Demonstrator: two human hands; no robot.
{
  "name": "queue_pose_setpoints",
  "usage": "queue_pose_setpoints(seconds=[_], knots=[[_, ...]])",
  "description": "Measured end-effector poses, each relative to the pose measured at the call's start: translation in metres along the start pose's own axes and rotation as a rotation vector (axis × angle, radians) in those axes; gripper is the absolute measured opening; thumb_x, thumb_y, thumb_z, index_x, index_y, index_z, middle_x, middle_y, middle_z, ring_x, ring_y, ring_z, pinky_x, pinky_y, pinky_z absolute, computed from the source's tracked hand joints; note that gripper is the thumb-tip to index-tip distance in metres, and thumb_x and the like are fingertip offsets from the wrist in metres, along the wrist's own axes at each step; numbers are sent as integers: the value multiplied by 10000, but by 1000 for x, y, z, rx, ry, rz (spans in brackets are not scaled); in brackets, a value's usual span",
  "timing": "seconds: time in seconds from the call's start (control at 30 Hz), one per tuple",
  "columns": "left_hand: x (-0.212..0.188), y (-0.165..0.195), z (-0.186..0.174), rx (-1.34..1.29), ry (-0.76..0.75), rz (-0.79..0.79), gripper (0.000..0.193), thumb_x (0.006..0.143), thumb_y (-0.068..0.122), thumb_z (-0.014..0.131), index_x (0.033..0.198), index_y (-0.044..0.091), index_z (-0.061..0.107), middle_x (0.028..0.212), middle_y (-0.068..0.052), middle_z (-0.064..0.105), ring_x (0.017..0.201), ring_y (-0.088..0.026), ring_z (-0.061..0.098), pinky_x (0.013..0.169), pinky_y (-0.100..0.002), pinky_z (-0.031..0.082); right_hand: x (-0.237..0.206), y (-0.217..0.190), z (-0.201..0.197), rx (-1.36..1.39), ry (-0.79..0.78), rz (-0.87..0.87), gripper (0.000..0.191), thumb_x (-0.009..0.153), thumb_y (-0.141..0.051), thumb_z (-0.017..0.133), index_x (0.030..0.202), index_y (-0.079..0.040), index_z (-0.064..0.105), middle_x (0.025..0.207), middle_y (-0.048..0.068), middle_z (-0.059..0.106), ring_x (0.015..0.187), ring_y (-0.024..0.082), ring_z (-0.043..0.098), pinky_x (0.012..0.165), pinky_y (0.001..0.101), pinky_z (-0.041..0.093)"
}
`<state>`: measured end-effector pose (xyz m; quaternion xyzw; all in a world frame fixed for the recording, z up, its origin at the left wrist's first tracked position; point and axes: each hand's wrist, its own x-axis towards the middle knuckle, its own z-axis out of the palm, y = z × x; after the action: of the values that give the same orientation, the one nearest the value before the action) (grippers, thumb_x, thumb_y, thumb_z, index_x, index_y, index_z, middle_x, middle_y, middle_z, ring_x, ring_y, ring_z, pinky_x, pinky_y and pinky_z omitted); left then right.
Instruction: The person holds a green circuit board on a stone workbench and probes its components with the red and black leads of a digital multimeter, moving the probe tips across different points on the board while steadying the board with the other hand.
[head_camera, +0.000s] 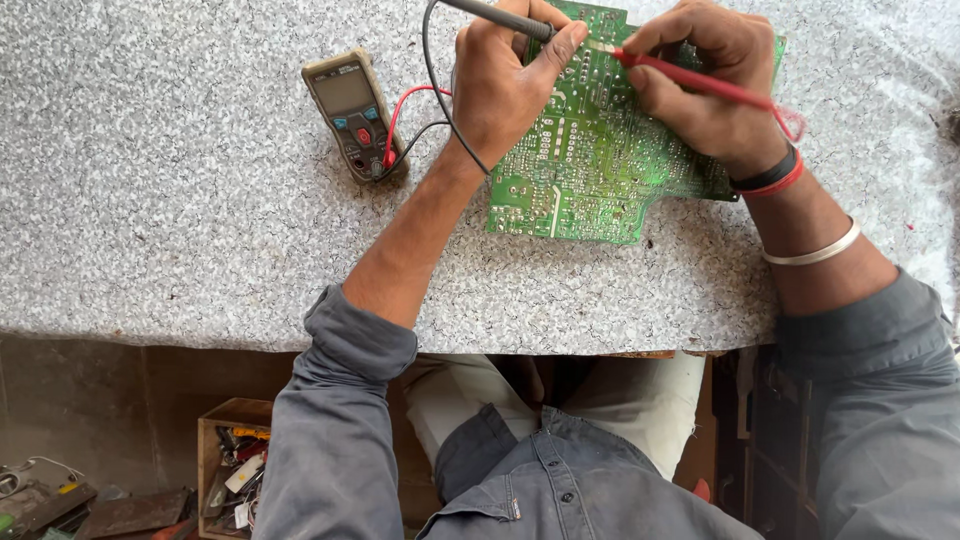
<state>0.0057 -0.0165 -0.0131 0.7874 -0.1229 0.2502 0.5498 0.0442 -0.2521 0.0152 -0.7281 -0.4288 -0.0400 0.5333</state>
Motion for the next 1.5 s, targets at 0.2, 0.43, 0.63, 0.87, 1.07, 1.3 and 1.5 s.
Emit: queue_pose_setpoints(seconds=[0.2, 0.43, 0.63, 0.87, 1.07, 1.3, 1.5], knots=[[2, -5, 1, 93, 10, 50, 130, 967, 154, 789, 874, 83, 732, 664, 27, 688, 510, -35, 468, 453, -256, 298, -6, 23, -4, -23, -34, -77, 80, 978, -43, 709, 944, 28, 717, 862, 91, 703, 728, 112, 636, 671, 230, 498], [0, -2, -2, -2, -35, -26, 123, 997, 147, 781, 919, 65, 734, 680, 21, 676, 550, -19, 522, 471, -238, 347, -15, 37, -5, 12, -37, -60, 110, 859, 70, 593, 857, 42, 699, 842, 119, 716, 712, 123, 651, 674, 237, 524], [0, 0, -3, 0, -47, -54, 127, 993, 144, 788, 932, 54, 722, 720, 16, 706, 567, -23, 571, 482, -232, 393, -12, 34, -2, 24, -35, -39, 104, 883, 59, 605, 867, 47, 707, 826, 119, 708, 671, 130, 630, 640, 244, 513], [-3, -9, -3, -36, -65, -63, 159, 996, 140, 798, 972, 17, 701, 1217, -99, 742, 711, -72, 711, 571, -238, 534, -13, 27, -1, 5, -34, -25, 70, 872, 47, 623, 854, 35, 689, 842, 116, 703, 731, 144, 656, 692, 267, 530], [-2, -16, -4, 14, -76, -20, 152, 976, 151, 816, 951, 37, 717, 1279, -113, 710, 738, -72, 698, 584, -233, 517, -13, 45, 6, -45, 145, -8, 111, 829, 42, 577, 795, 23, 680, 763, 118, 683, 602, 158, 575, 585, 277, 469], [-2, -16, -5, -14, -84, -39, 154, 983, 164, 809, 948, 47, 716, 1281, -107, 706, 754, -47, 700, 583, -216, 528, -18, 47, 5, 41, 192, 87, 165, 892, 34, 537, 853, 42, 697, 810, 115, 722, 699, 147, 668, 661, 264, 535], [-2, -13, -6, 100, -75, -76, 150, 946, 148, 832, 920, 33, 740, 1234, -109, 742, 654, -90, 563, 539, -247, 421, -10, 33, 5, -75, 78, 2, 140, 880, 34, 567, 857, 39, 705, 832, 117, 729, 720, 145, 690, 691, 271, 565]])
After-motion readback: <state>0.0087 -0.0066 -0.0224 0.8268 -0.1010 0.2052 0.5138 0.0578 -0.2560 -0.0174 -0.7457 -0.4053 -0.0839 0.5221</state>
